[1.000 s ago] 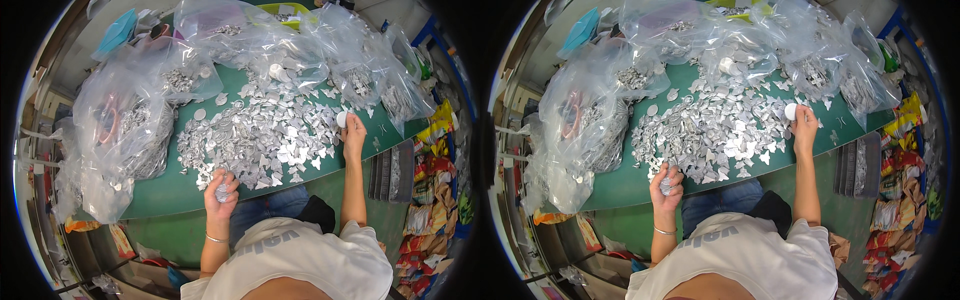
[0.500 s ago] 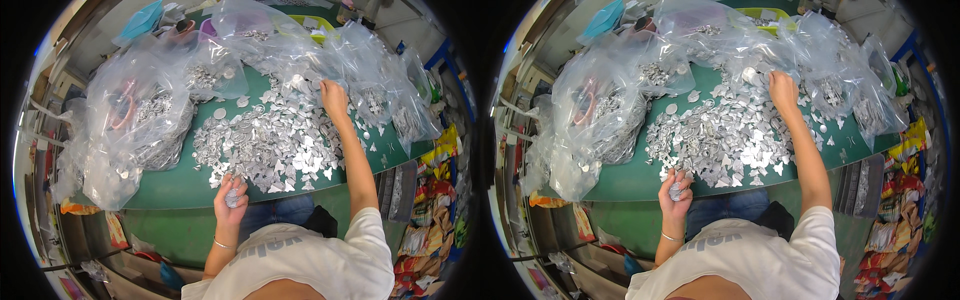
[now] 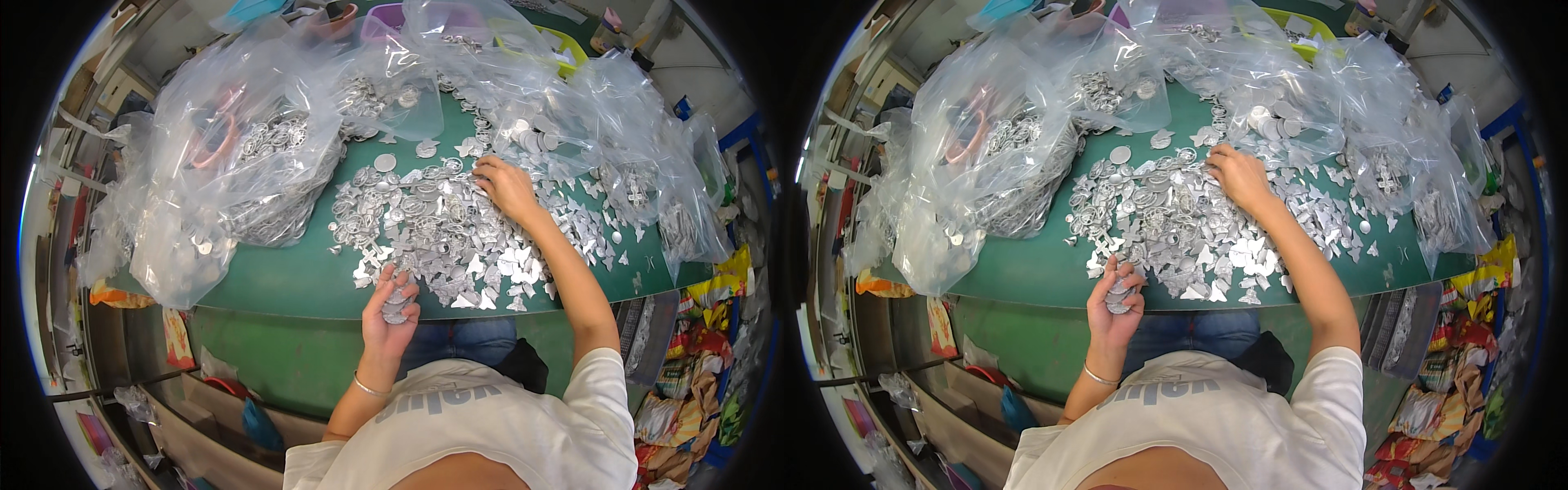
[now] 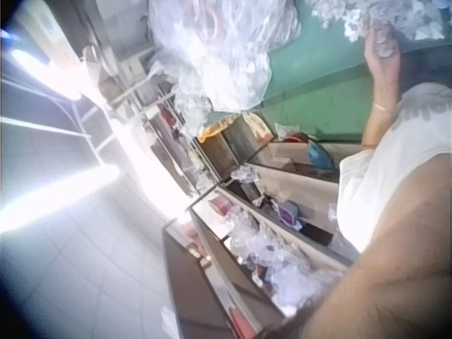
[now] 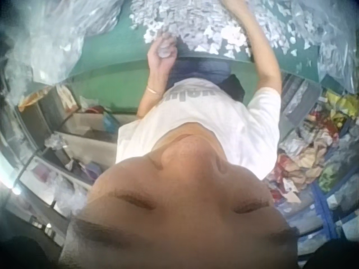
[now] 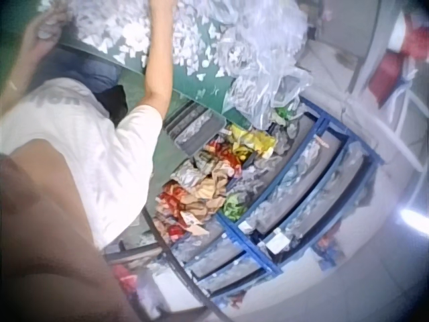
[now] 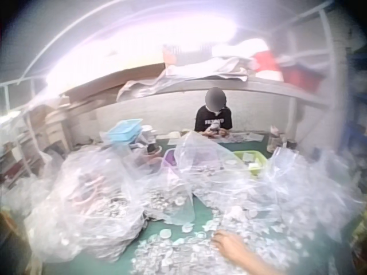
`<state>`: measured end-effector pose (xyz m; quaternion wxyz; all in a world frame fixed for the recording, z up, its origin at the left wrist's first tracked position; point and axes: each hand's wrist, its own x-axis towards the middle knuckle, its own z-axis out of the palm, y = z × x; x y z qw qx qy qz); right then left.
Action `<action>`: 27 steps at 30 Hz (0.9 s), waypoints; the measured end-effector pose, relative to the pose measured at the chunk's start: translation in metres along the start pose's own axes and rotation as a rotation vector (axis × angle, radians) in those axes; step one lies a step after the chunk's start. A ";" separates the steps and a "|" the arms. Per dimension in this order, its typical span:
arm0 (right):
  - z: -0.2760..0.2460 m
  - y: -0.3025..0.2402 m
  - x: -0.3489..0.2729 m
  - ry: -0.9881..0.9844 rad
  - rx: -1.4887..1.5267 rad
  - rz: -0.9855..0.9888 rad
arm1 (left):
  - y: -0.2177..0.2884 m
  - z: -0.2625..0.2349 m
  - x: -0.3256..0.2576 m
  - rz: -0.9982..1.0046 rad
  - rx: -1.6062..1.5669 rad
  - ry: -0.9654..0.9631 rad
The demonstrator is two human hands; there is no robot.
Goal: The person sorts small silver-colored metal ornaments from a large pile on a green table and gathers them into stacks by hand.
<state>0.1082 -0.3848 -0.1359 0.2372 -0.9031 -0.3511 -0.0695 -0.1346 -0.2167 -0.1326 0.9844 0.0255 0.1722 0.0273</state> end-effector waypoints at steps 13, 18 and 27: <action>-0.009 -0.017 -0.016 0.097 0.211 0.030 | 0.007 -0.011 -0.002 -0.018 -0.019 -0.055; 0.001 -0.037 -0.019 -0.112 0.032 -0.070 | 0.010 -0.007 -0.007 0.010 -0.035 -0.030; -0.013 -0.032 -0.014 -0.018 -0.043 -0.031 | 0.019 -0.018 -0.005 0.031 -0.067 -0.030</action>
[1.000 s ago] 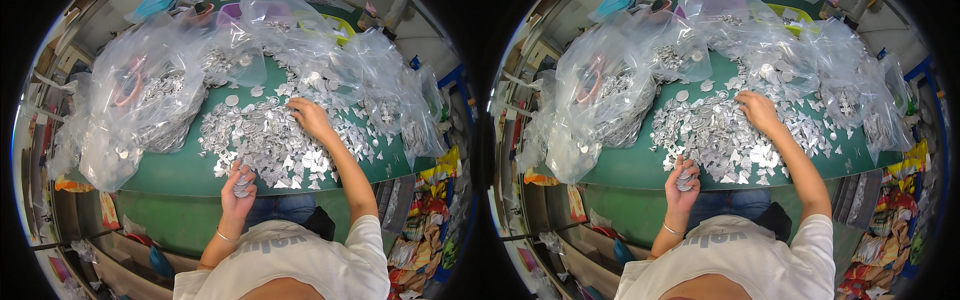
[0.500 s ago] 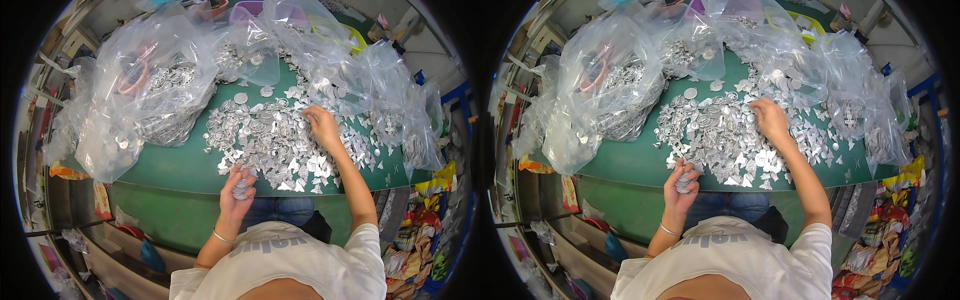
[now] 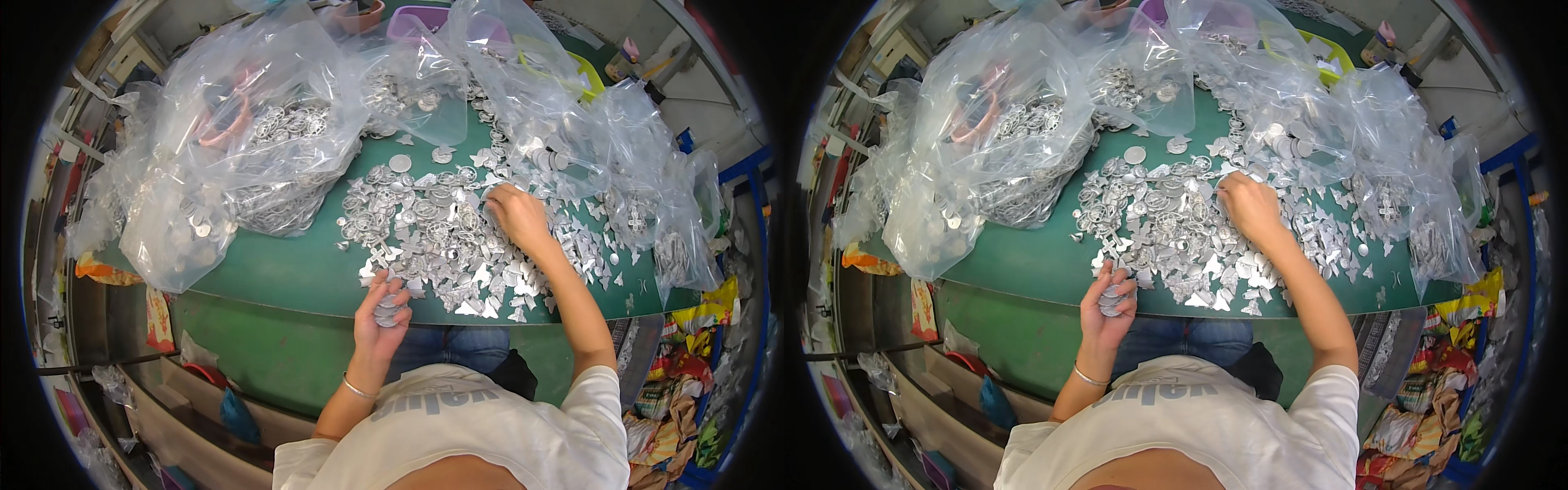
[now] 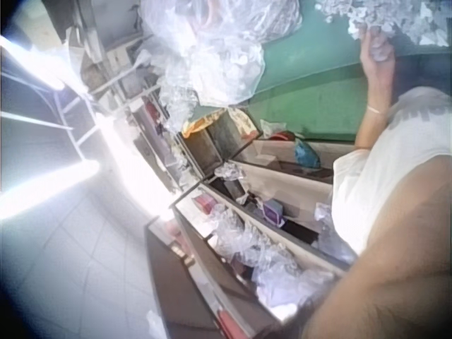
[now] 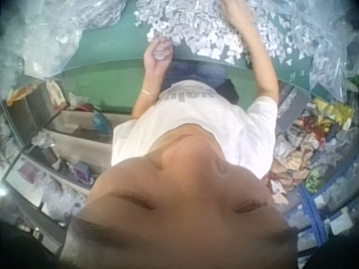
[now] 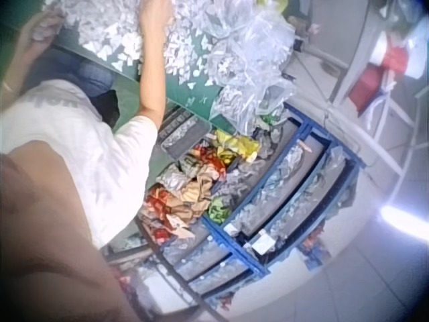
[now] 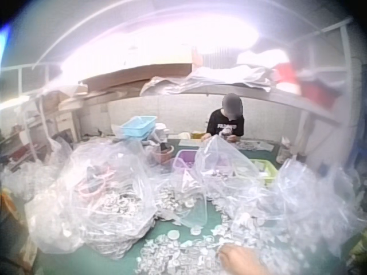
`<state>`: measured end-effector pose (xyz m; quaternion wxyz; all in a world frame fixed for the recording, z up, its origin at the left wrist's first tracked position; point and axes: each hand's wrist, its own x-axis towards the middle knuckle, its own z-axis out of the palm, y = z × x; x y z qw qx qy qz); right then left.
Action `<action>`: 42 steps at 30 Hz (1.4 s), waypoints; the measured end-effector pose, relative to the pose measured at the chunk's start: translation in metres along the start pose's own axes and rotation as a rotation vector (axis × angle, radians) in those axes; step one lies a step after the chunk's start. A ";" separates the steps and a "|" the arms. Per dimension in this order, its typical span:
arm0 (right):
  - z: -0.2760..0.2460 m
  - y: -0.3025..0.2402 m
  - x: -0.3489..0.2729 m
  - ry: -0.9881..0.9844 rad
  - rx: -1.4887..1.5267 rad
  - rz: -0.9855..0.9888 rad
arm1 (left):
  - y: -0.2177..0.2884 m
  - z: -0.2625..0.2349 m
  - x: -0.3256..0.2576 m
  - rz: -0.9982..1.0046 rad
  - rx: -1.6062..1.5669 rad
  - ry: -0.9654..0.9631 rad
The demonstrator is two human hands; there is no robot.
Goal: The person sorts small silver-colored metal ornaments from a large pile on a green table and gathers them into stacks by hand.
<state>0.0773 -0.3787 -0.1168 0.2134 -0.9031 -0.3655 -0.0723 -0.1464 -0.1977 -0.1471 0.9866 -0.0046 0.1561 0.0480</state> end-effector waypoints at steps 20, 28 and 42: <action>-0.020 -0.032 -0.029 -0.093 0.067 0.009 | 0.006 -0.001 -0.003 0.082 0.079 0.026; -0.014 -0.018 -0.025 -0.011 0.212 0.058 | 0.003 -0.002 -0.001 0.079 0.089 0.017; -0.017 -0.018 -0.028 -0.194 1.722 0.735 | 0.002 0.000 -0.004 0.062 0.063 0.011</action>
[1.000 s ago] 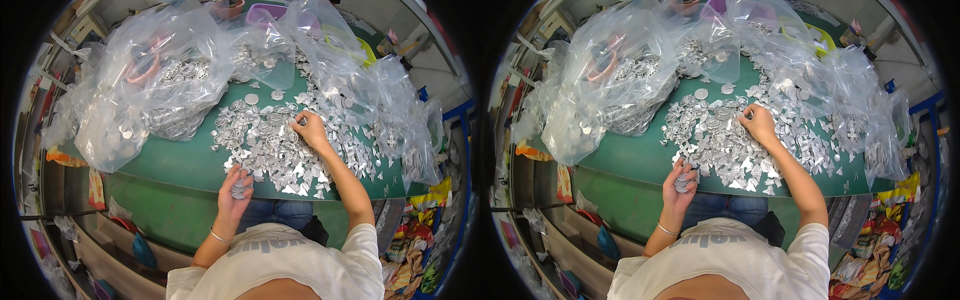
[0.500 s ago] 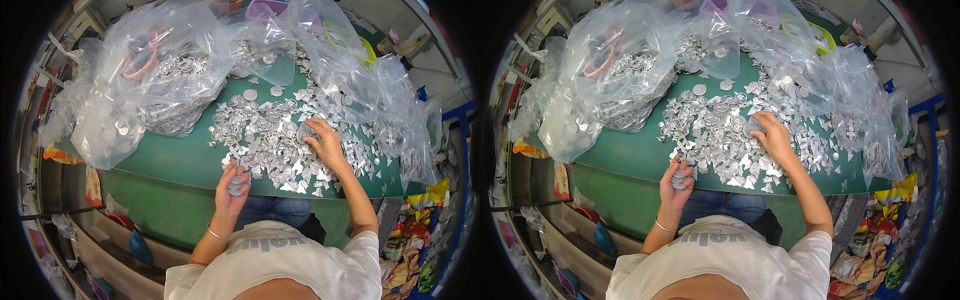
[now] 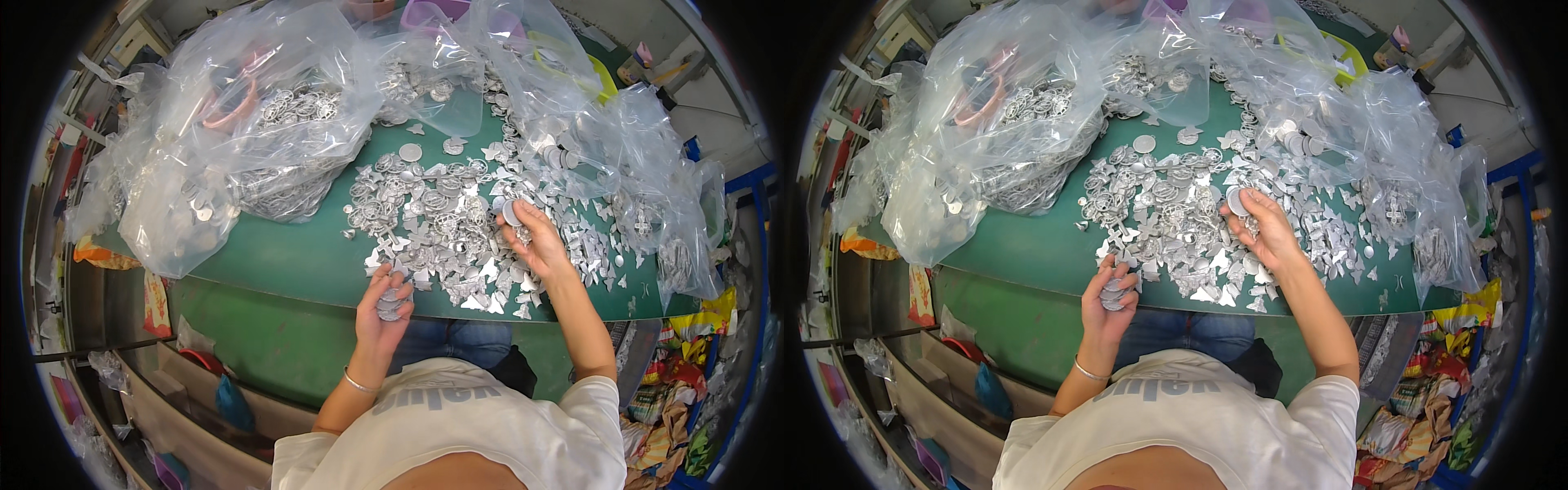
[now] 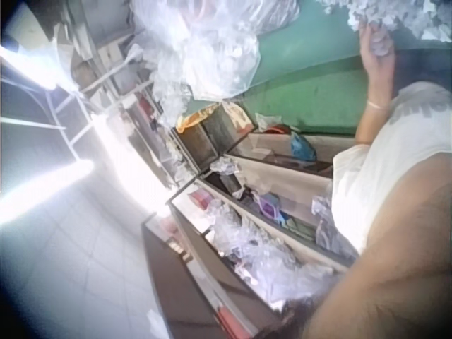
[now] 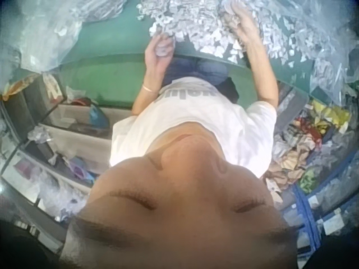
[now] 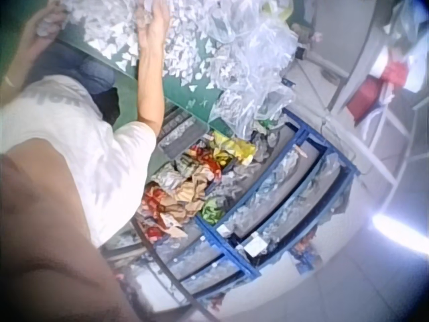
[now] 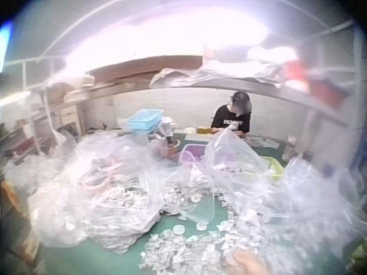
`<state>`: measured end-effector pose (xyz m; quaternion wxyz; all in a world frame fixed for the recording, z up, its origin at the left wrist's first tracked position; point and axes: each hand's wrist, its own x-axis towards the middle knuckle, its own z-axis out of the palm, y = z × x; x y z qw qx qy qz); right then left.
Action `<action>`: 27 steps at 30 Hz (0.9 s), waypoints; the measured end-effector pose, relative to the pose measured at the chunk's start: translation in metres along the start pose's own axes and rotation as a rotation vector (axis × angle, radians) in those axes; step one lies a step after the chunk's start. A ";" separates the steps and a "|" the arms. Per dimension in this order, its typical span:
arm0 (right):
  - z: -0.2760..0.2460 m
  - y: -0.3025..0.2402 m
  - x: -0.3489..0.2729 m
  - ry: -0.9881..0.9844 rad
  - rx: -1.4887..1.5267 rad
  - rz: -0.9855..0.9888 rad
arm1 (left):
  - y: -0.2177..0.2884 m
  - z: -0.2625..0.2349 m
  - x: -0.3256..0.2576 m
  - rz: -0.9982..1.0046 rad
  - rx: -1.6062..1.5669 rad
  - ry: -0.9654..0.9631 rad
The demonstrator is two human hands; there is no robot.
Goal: The person sorts small silver-colored metal ornaments from a large pile on a green table and gathers them into stacks by hand.
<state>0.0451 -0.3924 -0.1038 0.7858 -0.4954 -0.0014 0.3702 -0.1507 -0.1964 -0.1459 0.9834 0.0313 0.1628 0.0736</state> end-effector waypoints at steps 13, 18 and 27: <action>0.000 0.001 -0.014 -0.010 0.031 0.141 | -0.002 0.006 -0.006 -0.073 0.047 0.017; -0.008 -0.006 -0.023 -0.026 -0.077 0.090 | -0.005 0.008 -0.003 -0.089 0.089 0.031; -0.045 -0.009 -0.047 0.268 -0.599 -0.209 | -0.012 0.003 -0.004 -0.131 0.085 0.019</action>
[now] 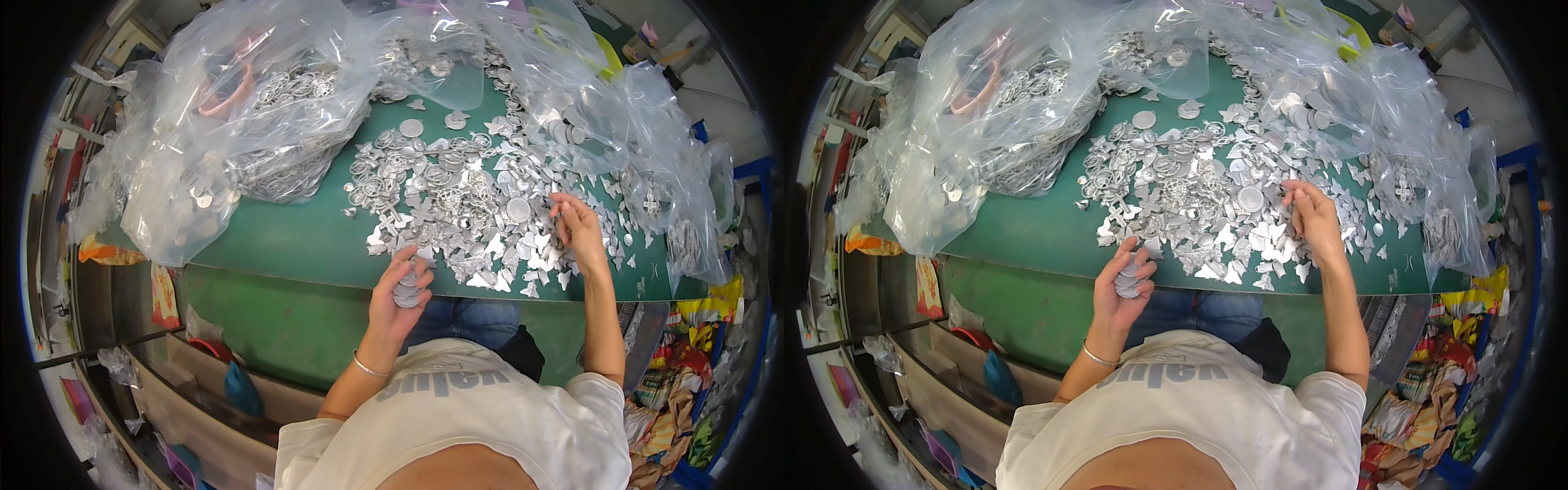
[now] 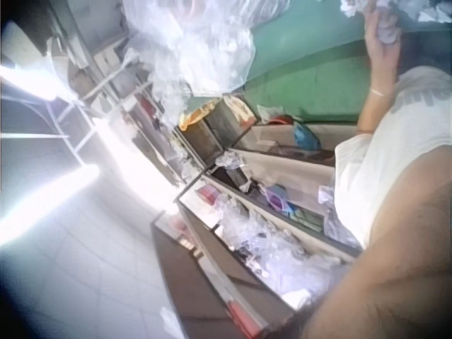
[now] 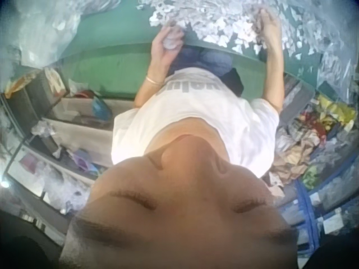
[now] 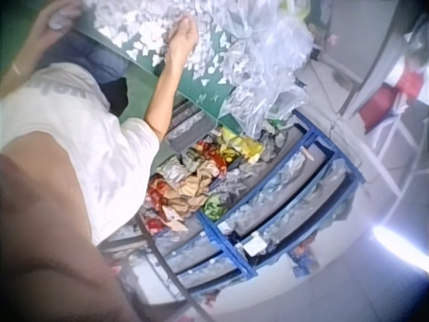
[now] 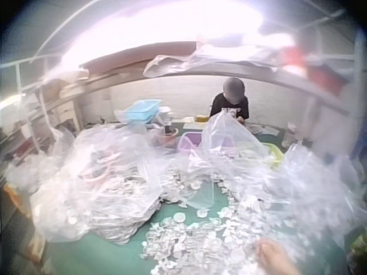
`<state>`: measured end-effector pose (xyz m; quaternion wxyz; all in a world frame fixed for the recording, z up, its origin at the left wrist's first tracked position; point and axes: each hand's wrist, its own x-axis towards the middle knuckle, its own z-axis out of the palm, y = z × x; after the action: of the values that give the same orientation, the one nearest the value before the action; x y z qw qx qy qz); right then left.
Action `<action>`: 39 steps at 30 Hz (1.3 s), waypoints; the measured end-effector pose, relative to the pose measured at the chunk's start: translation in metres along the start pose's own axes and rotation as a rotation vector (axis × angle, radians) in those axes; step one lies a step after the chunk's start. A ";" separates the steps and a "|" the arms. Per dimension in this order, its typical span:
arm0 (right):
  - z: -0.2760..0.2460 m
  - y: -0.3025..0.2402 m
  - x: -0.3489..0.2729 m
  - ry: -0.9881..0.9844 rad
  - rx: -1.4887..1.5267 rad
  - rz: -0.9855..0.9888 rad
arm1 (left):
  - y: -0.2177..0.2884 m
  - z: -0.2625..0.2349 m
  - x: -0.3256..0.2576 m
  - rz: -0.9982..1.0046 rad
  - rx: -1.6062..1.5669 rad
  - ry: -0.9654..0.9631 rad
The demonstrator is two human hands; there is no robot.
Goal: The person sorts small silver-colored metal ornaments from a large pile on a green table and gathers them into stacks by hand.
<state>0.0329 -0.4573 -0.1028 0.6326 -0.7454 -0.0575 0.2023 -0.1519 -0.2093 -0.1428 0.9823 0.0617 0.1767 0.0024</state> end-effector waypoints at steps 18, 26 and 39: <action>-0.053 0.040 -0.071 0.261 -0.444 -0.024 | -0.012 0.010 0.005 -0.148 -0.052 -0.036; -0.018 0.041 -0.062 0.498 -0.898 -0.347 | -0.022 0.015 0.005 -0.154 -0.042 -0.014; -0.048 0.055 -0.055 0.656 -0.509 -0.495 | -0.029 0.020 0.005 -0.151 -0.031 -0.051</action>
<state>-0.0086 -0.5304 -0.1380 0.4440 -0.8649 -0.0784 -0.2207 -0.1409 -0.2406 -0.1296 0.9847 0.0327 0.1559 -0.0707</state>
